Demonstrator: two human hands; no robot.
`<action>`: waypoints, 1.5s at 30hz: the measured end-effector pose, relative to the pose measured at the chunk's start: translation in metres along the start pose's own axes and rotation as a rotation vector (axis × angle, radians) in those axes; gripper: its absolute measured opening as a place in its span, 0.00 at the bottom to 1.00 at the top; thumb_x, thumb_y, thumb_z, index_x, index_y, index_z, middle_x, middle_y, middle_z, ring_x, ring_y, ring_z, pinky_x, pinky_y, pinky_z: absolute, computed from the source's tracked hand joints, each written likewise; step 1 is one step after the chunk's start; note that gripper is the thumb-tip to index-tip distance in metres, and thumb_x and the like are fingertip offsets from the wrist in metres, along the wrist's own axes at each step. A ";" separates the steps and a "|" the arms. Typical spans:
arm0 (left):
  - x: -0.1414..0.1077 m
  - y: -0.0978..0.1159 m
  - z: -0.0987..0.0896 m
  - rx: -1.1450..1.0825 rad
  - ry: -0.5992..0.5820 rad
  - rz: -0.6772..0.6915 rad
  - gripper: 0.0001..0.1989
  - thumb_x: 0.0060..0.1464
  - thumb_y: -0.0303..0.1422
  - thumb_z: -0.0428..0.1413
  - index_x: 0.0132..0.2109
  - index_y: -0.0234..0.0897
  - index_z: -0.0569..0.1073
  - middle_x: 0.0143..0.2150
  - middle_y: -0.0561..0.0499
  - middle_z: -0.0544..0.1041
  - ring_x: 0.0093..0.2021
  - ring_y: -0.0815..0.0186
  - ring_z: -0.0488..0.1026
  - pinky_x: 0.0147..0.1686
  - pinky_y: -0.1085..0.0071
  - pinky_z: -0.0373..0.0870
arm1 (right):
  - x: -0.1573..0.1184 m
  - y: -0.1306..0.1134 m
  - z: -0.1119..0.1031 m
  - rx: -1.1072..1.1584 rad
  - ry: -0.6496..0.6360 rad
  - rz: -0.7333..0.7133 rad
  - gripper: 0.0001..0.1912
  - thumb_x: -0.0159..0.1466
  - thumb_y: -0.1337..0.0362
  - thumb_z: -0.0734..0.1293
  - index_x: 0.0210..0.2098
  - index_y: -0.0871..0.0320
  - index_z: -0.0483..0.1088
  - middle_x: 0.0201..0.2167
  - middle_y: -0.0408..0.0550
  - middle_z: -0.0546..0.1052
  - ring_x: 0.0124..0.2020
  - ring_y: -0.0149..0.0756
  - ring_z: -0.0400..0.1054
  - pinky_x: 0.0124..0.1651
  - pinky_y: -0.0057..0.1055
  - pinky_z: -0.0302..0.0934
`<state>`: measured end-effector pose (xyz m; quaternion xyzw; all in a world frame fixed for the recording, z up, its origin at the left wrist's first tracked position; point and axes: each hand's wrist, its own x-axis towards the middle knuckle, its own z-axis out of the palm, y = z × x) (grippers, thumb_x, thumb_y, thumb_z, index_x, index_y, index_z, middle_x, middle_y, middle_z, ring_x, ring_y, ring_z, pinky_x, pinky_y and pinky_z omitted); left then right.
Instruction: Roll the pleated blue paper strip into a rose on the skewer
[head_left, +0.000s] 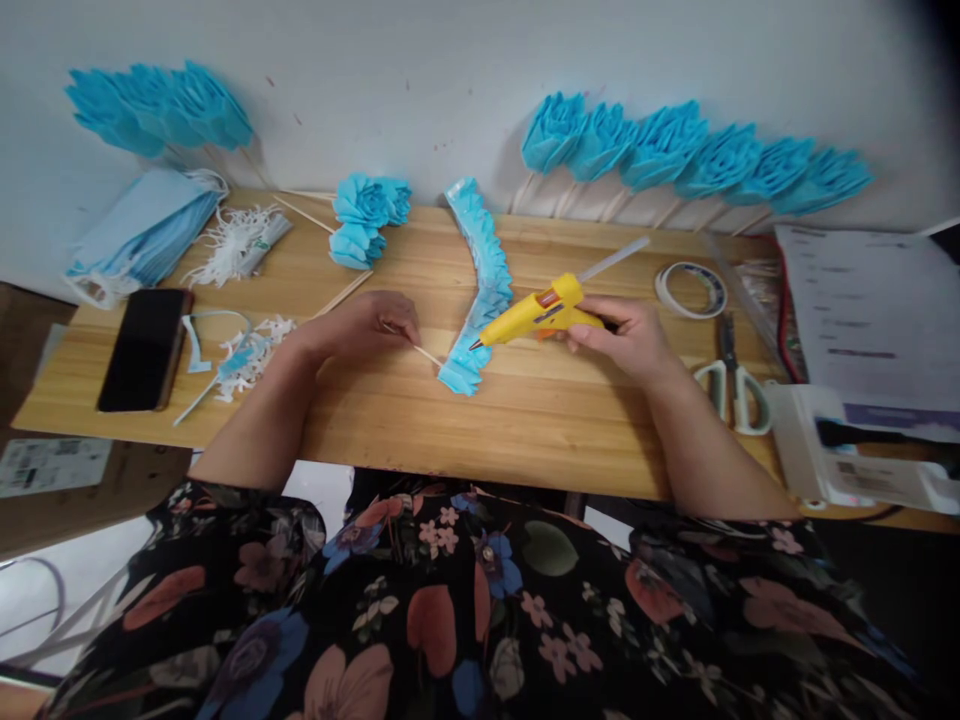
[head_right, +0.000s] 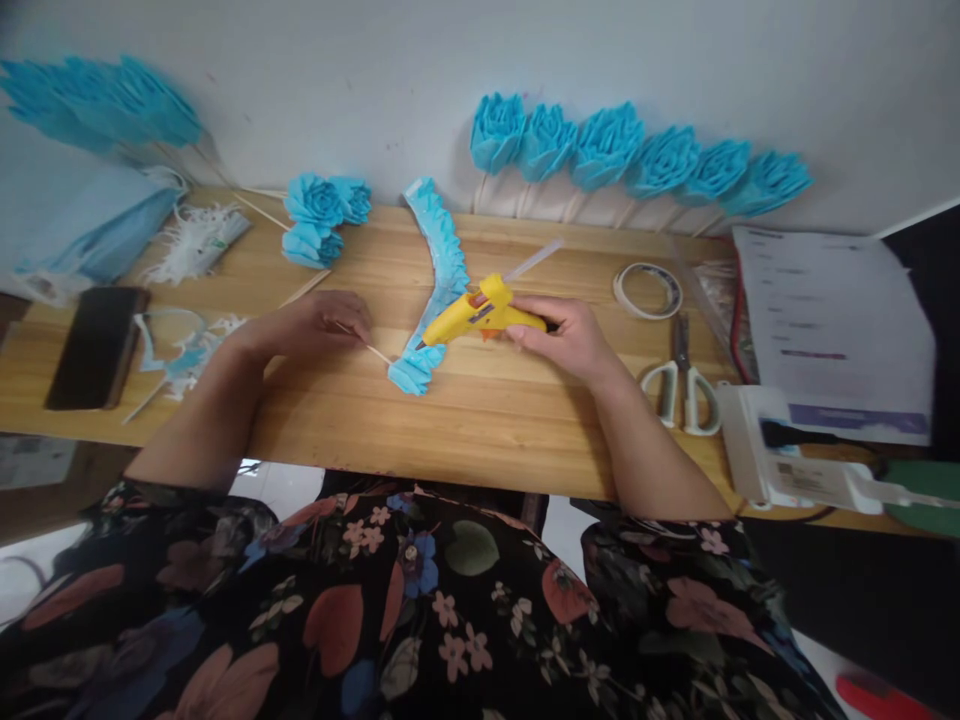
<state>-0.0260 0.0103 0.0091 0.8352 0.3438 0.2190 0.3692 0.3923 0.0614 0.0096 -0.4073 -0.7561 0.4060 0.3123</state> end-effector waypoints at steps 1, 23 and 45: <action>0.000 0.000 0.000 -0.001 -0.003 0.000 0.22 0.75 0.50 0.63 0.39 0.37 0.87 0.39 0.44 0.85 0.39 0.62 0.79 0.41 0.67 0.74 | 0.000 0.000 -0.002 0.002 -0.002 0.004 0.20 0.61 0.43 0.81 0.43 0.50 0.90 0.30 0.47 0.88 0.30 0.44 0.80 0.36 0.41 0.77; 0.000 0.003 -0.002 0.024 -0.017 0.019 0.19 0.76 0.46 0.60 0.41 0.39 0.87 0.40 0.43 0.86 0.40 0.61 0.80 0.42 0.64 0.76 | 0.002 0.006 0.008 -0.084 -0.089 -0.100 0.17 0.60 0.53 0.83 0.48 0.46 0.91 0.47 0.46 0.92 0.46 0.50 0.88 0.50 0.43 0.83; -0.001 0.000 -0.002 0.022 -0.033 0.012 0.25 0.77 0.53 0.58 0.41 0.39 0.87 0.40 0.44 0.85 0.40 0.62 0.79 0.43 0.63 0.76 | 0.000 0.002 0.011 -0.087 -0.080 -0.054 0.19 0.60 0.49 0.83 0.48 0.47 0.91 0.44 0.46 0.92 0.43 0.47 0.87 0.45 0.40 0.82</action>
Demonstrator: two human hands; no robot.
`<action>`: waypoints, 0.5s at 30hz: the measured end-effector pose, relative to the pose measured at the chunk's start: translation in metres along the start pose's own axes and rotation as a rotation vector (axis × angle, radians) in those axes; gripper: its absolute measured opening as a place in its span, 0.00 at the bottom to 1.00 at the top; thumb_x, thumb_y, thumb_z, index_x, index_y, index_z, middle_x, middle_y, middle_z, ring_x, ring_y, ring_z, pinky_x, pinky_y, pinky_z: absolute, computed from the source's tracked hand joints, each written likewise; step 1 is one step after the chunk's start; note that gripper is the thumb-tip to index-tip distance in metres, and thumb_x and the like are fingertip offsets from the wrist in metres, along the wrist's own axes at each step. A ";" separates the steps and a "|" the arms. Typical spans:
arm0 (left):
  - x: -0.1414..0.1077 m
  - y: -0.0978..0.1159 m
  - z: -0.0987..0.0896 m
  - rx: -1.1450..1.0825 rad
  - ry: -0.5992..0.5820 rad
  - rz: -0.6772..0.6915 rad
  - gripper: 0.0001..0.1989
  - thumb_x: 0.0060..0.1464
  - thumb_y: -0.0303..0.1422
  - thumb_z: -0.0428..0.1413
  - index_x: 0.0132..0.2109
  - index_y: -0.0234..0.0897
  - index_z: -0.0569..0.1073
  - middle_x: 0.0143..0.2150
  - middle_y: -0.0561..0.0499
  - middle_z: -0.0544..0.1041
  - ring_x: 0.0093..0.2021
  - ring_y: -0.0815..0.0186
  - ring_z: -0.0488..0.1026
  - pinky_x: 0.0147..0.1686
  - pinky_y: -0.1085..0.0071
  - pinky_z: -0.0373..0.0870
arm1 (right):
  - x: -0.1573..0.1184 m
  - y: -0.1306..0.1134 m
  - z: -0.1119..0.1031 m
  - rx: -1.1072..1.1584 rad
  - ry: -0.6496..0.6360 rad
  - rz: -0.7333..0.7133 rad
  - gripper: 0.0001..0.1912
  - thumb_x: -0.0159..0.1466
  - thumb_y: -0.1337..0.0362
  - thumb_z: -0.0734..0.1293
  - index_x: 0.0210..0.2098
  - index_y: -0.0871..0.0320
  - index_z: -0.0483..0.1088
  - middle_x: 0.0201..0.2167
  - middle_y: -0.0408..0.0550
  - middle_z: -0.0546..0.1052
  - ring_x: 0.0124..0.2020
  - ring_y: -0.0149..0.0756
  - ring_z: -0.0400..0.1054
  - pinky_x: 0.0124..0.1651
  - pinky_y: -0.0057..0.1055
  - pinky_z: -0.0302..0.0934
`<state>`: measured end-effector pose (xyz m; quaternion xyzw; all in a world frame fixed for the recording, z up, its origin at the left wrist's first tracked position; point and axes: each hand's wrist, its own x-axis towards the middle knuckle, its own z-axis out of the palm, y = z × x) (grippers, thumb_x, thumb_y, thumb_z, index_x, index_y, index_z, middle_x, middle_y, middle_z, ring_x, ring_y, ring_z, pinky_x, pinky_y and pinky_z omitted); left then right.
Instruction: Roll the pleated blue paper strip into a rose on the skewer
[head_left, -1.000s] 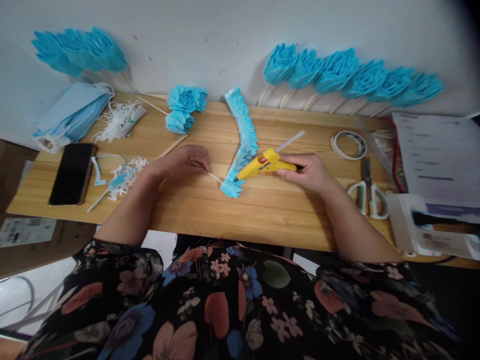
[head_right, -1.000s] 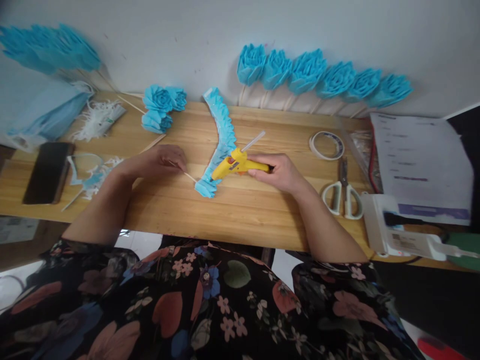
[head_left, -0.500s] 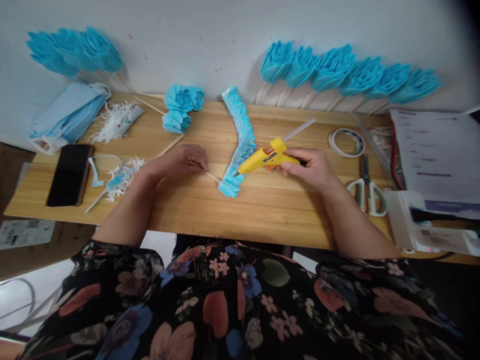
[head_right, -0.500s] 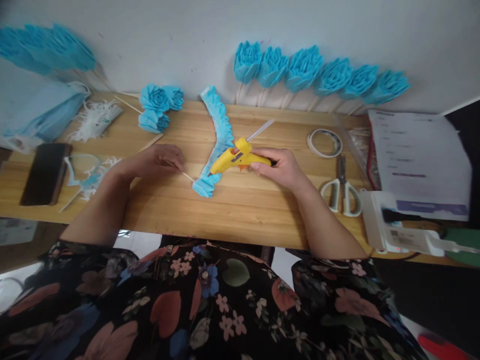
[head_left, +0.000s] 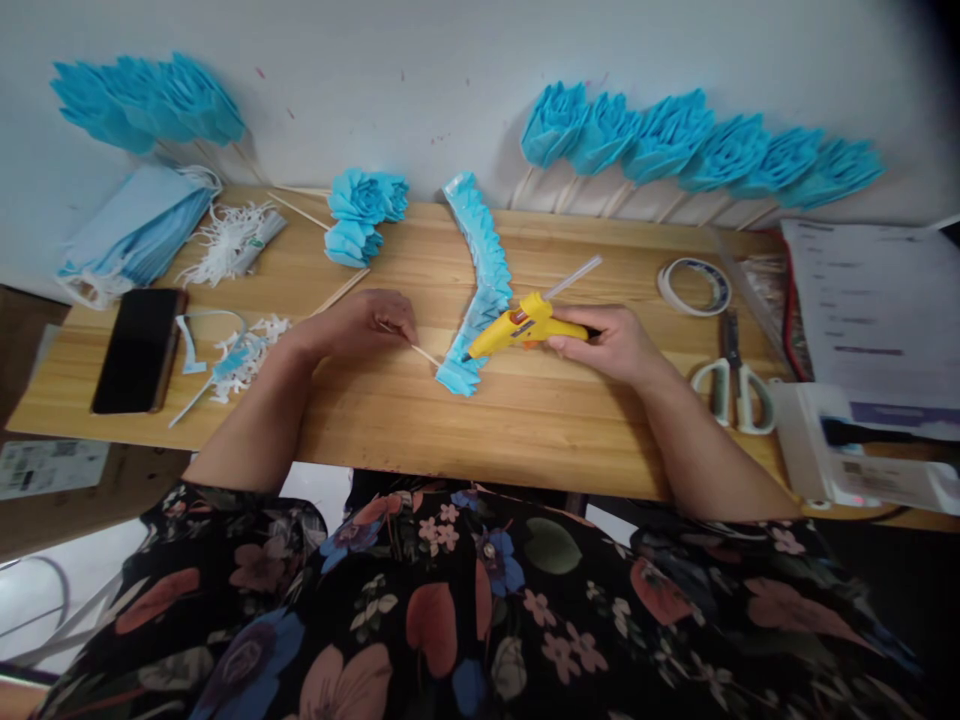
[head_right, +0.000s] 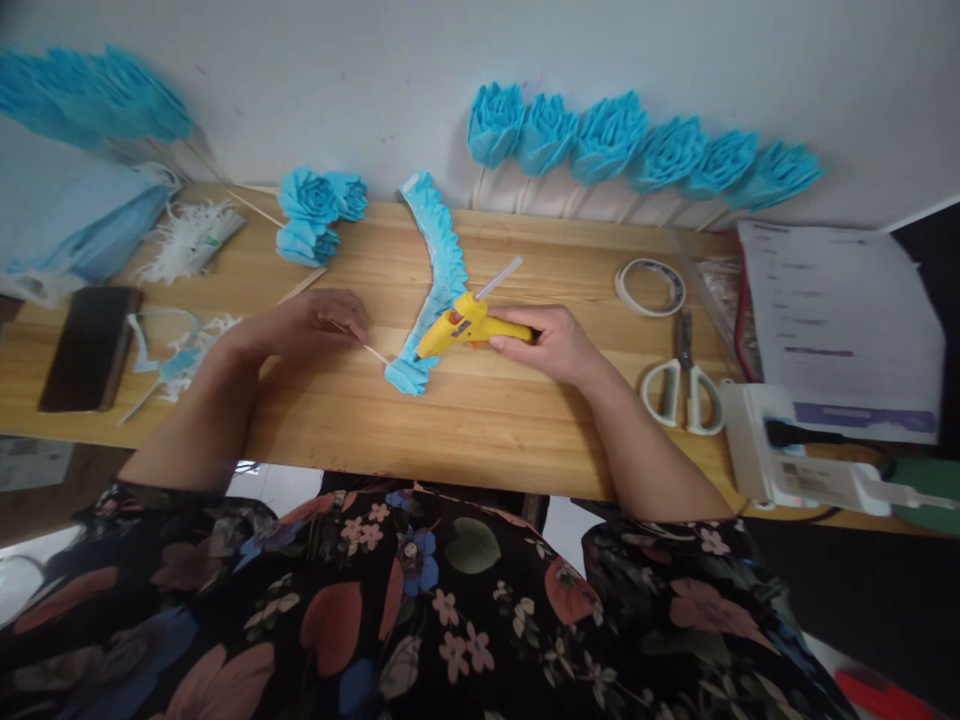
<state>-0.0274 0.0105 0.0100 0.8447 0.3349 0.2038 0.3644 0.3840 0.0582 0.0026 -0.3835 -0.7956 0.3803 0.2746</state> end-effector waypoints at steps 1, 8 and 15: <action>0.000 0.000 0.000 0.003 -0.004 -0.003 0.25 0.77 0.53 0.58 0.41 0.39 0.87 0.41 0.44 0.85 0.40 0.62 0.79 0.44 0.63 0.76 | 0.000 0.001 -0.001 0.003 0.006 0.012 0.19 0.60 0.49 0.83 0.49 0.47 0.91 0.43 0.46 0.92 0.43 0.47 0.87 0.43 0.39 0.81; -0.001 0.001 0.000 -0.019 0.008 -0.034 0.21 0.75 0.50 0.61 0.41 0.39 0.87 0.41 0.44 0.85 0.40 0.61 0.79 0.42 0.65 0.76 | -0.001 0.005 -0.007 0.087 0.044 0.046 0.20 0.62 0.48 0.81 0.49 0.51 0.91 0.31 0.44 0.88 0.26 0.38 0.78 0.32 0.36 0.73; 0.000 0.001 0.000 -0.026 0.004 -0.027 0.22 0.76 0.51 0.60 0.41 0.40 0.86 0.41 0.44 0.85 0.40 0.61 0.79 0.42 0.64 0.76 | 0.000 -0.001 -0.003 0.024 0.013 0.009 0.16 0.60 0.51 0.82 0.46 0.47 0.91 0.41 0.46 0.92 0.42 0.48 0.87 0.43 0.40 0.81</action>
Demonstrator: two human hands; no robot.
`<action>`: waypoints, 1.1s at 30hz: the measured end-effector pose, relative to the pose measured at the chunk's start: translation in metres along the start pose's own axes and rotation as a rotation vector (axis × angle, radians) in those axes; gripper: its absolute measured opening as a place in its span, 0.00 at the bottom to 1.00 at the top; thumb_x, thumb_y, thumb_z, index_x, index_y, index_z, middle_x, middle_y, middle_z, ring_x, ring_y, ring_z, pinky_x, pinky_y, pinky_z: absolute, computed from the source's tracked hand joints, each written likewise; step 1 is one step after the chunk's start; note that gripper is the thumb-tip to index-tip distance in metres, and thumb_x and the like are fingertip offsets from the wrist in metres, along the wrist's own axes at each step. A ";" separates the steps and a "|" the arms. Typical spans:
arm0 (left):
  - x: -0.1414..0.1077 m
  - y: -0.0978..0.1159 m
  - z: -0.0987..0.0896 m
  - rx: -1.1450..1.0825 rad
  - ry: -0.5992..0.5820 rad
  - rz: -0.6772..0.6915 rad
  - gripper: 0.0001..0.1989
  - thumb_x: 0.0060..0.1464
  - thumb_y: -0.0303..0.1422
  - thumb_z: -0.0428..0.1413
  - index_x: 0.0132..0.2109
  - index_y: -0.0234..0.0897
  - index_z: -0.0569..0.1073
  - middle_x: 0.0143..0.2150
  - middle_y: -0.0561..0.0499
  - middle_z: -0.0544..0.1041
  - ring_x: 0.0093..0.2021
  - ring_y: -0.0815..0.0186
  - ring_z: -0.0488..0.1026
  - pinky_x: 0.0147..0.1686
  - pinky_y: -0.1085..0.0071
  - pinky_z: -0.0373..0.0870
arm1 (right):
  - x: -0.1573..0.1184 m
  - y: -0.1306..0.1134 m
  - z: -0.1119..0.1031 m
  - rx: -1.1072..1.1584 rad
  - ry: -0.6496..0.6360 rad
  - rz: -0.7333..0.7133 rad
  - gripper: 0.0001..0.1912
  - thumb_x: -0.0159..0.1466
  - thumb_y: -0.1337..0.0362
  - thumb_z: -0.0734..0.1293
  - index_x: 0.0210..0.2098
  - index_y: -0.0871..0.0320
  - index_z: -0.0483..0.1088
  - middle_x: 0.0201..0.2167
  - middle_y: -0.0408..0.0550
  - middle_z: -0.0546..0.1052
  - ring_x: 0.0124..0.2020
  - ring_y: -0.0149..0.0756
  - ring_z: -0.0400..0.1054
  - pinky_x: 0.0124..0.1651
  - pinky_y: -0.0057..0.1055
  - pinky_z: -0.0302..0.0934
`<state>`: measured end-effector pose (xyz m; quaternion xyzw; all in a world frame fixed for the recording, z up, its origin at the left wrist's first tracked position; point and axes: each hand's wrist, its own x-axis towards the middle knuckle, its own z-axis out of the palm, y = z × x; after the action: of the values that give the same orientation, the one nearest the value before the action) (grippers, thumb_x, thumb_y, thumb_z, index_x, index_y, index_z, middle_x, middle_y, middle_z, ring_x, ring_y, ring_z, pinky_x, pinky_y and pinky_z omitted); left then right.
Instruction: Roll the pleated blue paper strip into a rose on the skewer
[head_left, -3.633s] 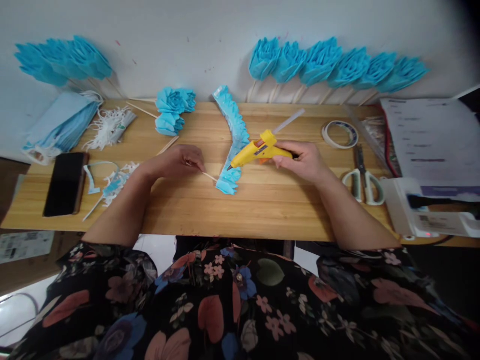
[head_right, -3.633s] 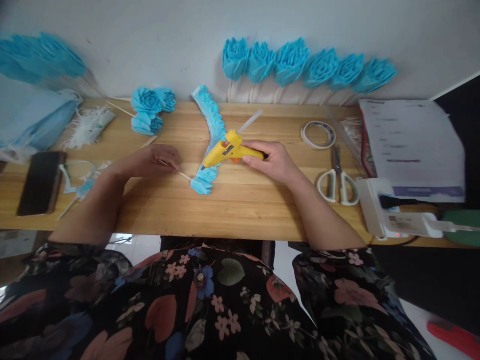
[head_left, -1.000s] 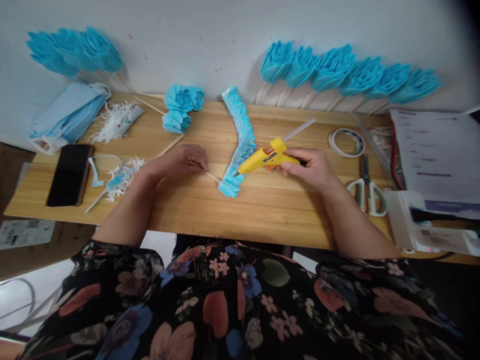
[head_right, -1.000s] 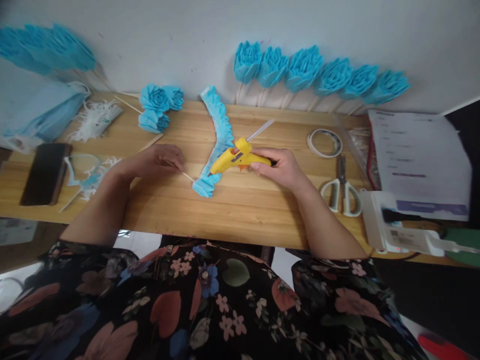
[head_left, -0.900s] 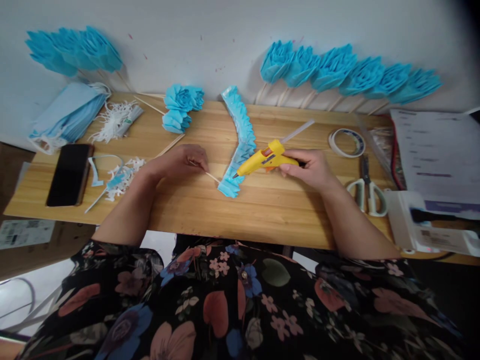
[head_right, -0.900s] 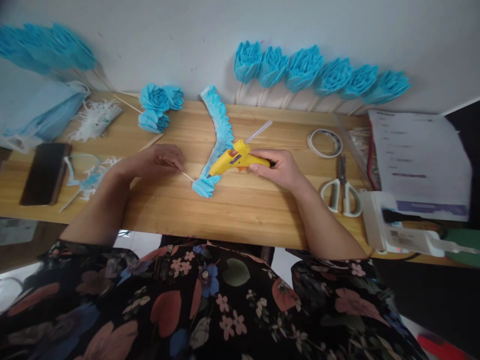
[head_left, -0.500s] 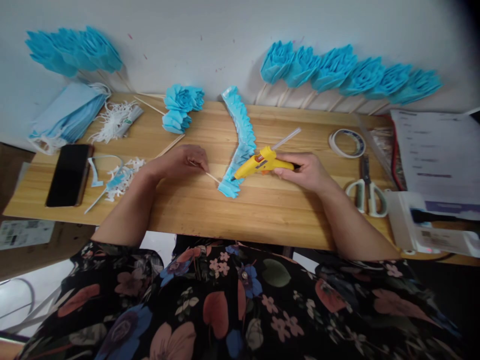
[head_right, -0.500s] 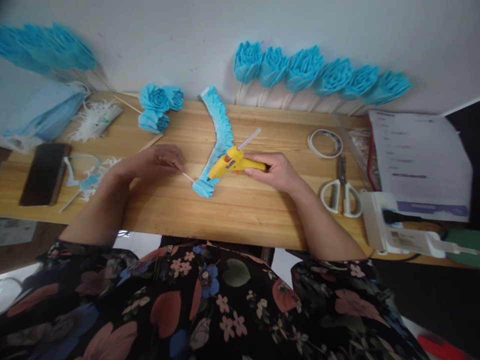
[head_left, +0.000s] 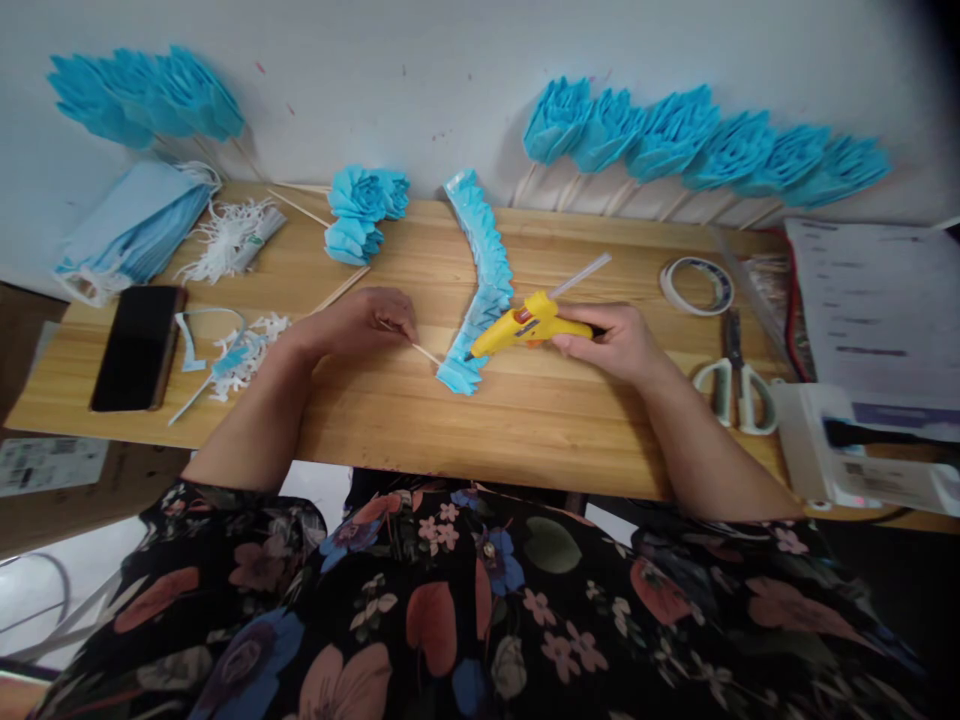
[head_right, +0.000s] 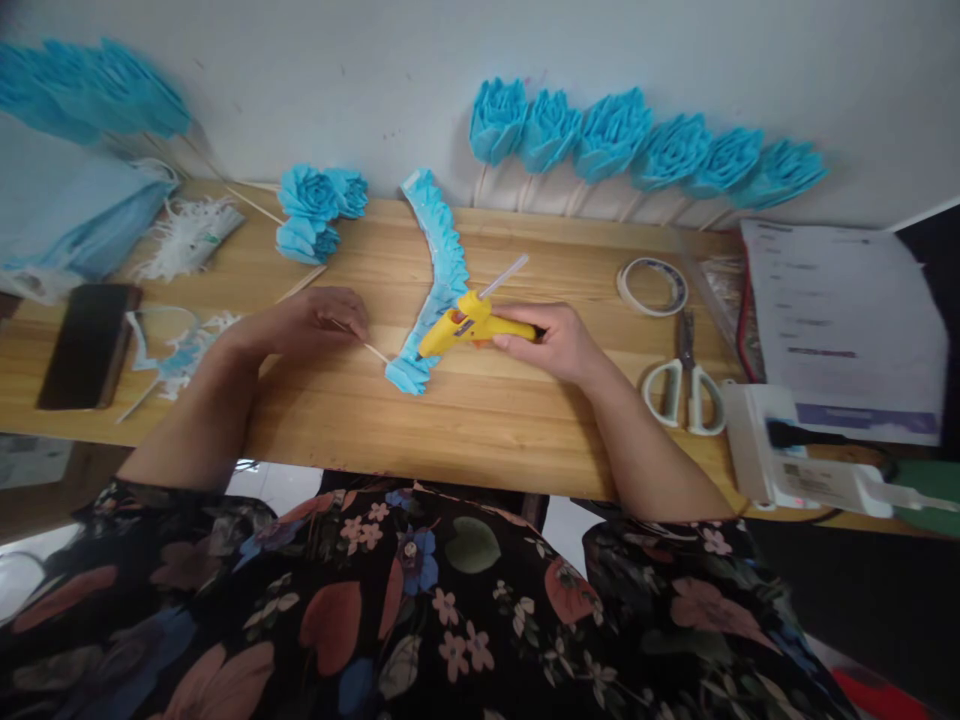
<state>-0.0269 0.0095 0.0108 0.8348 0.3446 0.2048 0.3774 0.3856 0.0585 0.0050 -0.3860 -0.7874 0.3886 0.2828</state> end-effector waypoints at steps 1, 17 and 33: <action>0.000 0.000 0.000 0.000 0.002 -0.010 0.24 0.76 0.53 0.60 0.40 0.40 0.86 0.41 0.45 0.85 0.40 0.62 0.79 0.42 0.64 0.76 | 0.000 0.000 0.001 -0.008 -0.001 -0.015 0.16 0.59 0.52 0.82 0.46 0.47 0.91 0.43 0.47 0.92 0.44 0.49 0.87 0.46 0.42 0.82; 0.000 -0.001 0.001 0.018 0.009 0.004 0.25 0.76 0.54 0.60 0.41 0.39 0.86 0.40 0.45 0.85 0.40 0.62 0.79 0.42 0.66 0.76 | -0.001 -0.005 -0.003 -0.011 0.026 0.014 0.24 0.63 0.40 0.79 0.48 0.50 0.90 0.32 0.46 0.88 0.29 0.41 0.78 0.34 0.38 0.73; 0.001 0.000 0.001 -0.026 0.040 -0.010 0.24 0.73 0.55 0.64 0.39 0.40 0.87 0.38 0.44 0.85 0.38 0.61 0.80 0.41 0.67 0.76 | 0.000 0.003 0.005 -0.069 0.014 -0.049 0.16 0.59 0.53 0.83 0.47 0.43 0.91 0.43 0.44 0.92 0.40 0.46 0.86 0.43 0.40 0.80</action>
<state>-0.0258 0.0098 0.0099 0.8237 0.3537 0.2240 0.3824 0.3831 0.0575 -0.0004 -0.3787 -0.8077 0.3513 0.2843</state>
